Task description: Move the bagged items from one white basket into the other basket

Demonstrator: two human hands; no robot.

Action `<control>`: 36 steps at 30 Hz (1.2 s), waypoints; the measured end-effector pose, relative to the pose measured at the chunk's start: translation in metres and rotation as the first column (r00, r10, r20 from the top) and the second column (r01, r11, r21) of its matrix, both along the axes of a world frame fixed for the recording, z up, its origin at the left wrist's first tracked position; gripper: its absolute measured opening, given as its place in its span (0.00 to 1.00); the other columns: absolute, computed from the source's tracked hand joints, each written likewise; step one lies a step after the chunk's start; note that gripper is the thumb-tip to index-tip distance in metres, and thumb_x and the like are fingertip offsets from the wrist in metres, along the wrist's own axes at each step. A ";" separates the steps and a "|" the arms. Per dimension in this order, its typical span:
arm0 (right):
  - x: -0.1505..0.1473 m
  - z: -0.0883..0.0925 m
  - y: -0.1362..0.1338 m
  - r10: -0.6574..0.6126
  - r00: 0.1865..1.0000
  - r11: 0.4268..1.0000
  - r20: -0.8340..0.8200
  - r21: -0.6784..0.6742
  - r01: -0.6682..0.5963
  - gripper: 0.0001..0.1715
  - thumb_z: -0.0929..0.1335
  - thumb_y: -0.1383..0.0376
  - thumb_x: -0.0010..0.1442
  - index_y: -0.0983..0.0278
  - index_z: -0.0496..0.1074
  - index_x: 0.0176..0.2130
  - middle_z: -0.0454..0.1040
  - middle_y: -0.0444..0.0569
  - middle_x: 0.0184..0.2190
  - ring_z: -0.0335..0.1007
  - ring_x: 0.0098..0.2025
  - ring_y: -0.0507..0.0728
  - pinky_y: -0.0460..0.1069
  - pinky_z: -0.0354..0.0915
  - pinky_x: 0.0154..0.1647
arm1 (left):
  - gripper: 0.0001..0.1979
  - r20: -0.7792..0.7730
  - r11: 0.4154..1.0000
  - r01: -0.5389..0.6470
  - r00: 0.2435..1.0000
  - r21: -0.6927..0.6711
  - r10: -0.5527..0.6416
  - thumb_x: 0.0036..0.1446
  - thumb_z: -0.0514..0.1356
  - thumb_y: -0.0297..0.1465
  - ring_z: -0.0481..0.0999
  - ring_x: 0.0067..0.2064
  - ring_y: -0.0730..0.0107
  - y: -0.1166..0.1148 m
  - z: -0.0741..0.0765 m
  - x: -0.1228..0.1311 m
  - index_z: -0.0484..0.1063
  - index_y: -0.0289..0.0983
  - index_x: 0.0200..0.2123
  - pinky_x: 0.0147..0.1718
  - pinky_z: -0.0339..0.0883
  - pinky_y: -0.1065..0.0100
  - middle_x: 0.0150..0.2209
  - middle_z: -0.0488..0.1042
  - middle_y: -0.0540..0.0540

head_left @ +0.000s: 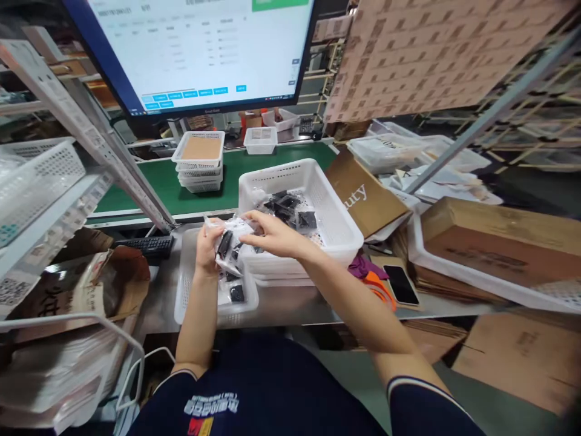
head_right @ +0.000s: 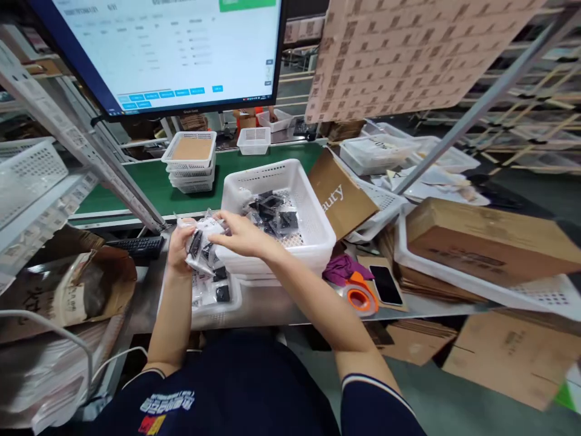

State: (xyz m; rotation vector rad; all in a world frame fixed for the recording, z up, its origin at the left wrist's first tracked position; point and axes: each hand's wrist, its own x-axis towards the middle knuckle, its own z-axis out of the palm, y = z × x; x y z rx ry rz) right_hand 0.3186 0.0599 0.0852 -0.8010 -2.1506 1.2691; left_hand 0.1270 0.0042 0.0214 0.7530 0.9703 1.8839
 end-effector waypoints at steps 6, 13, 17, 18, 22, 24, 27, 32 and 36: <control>-0.025 -0.020 -0.009 -0.226 0.974 0.964 -0.002 0.146 0.223 0.20 0.70 0.67 0.62 0.63 0.74 0.54 0.81 0.47 0.36 0.80 0.38 0.60 0.52 0.72 0.44 | 0.16 0.194 0.989 -0.090 0.974 -0.120 0.113 0.44 0.72 0.35 0.78 0.35 0.71 0.027 -0.020 0.022 0.76 0.36 0.36 0.37 0.73 0.71 0.34 0.78 0.49; 0.006 0.010 -0.006 -0.454 0.891 0.792 -0.025 0.447 0.416 0.27 0.65 0.60 0.73 0.63 0.70 0.67 0.83 0.56 0.48 0.81 0.48 0.68 0.61 0.74 0.54 | 0.10 0.229 0.884 -0.269 0.899 -0.384 0.373 0.52 0.67 0.34 0.80 0.35 0.67 0.037 -0.049 0.014 0.70 0.39 0.36 0.37 0.75 0.67 0.33 0.76 0.50; 0.028 0.021 0.009 -0.584 0.802 0.616 -0.125 0.575 0.539 0.43 0.71 0.53 0.68 0.66 0.61 0.73 0.69 0.67 0.68 0.66 0.70 0.77 0.72 0.64 0.70 | 0.17 0.082 0.918 -0.301 0.940 -0.260 0.332 0.53 0.72 0.42 0.79 0.34 0.66 0.021 -0.048 0.011 0.70 0.40 0.37 0.34 0.74 0.67 0.32 0.75 0.50; 0.026 0.019 0.009 -0.558 0.823 0.658 -0.111 0.544 0.520 0.46 0.72 0.51 0.66 0.66 0.59 0.74 0.67 0.67 0.69 0.65 0.70 0.76 0.72 0.64 0.69 | 0.21 0.027 0.936 -0.299 0.950 -0.188 0.310 0.53 0.73 0.47 0.77 0.32 0.68 0.017 -0.044 0.014 0.70 0.40 0.36 0.32 0.73 0.68 0.31 0.74 0.50; -0.008 -0.002 -0.004 -0.184 0.981 0.950 0.058 0.265 0.163 0.32 0.72 0.54 0.68 0.66 0.69 0.65 0.81 0.58 0.51 0.80 0.49 0.64 0.57 0.73 0.53 | 0.38 -0.116 0.977 -0.215 0.970 -0.008 0.212 0.51 0.69 0.68 0.78 0.34 0.65 0.006 -0.023 0.034 0.76 0.36 0.35 0.35 0.73 0.66 0.33 0.77 0.44; -0.023 -0.008 -0.013 -0.121 0.991 0.955 0.063 0.281 0.098 0.16 0.69 0.59 0.70 0.65 0.76 0.52 0.83 0.52 0.43 0.79 0.43 0.60 0.53 0.70 0.48 | 0.42 -0.159 0.983 -0.182 0.970 0.022 0.183 0.52 0.63 0.73 0.78 0.34 0.64 0.004 -0.018 0.038 0.79 0.35 0.36 0.35 0.74 0.66 0.34 0.79 0.42; -0.019 -0.003 -0.011 -0.242 0.969 0.880 -0.047 0.410 0.239 0.13 0.66 0.60 0.72 0.63 0.78 0.43 0.83 0.51 0.38 0.78 0.39 0.59 0.52 0.68 0.45 | 0.44 -0.255 0.980 -0.197 0.949 -0.022 0.186 0.55 0.57 0.75 0.67 0.20 0.73 0.005 -0.026 0.024 0.77 0.36 0.35 0.19 0.60 0.69 0.25 0.73 0.47; 0.048 0.011 0.028 -0.609 0.781 0.633 -0.137 0.509 0.583 0.27 0.68 0.47 0.70 0.62 0.75 0.57 0.82 0.56 0.42 0.79 0.44 0.68 0.61 0.72 0.51 | 0.38 -0.437 0.860 -0.399 0.867 -0.318 0.241 0.71 0.44 0.64 0.61 0.18 0.76 0.024 -0.077 -0.042 0.73 0.35 0.39 0.18 0.52 0.70 0.25 0.72 0.47; 0.094 -0.004 0.044 -0.710 0.686 0.525 -0.159 0.530 0.666 0.44 0.71 0.46 0.65 0.63 0.61 0.71 0.70 0.67 0.64 0.77 0.55 0.73 0.69 0.73 0.58 | 0.29 -0.555 0.732 -0.418 0.829 -0.539 0.065 0.71 0.51 0.57 0.80 0.37 0.60 0.038 -0.145 -0.065 0.73 0.35 0.43 0.33 0.71 0.64 0.39 0.79 0.37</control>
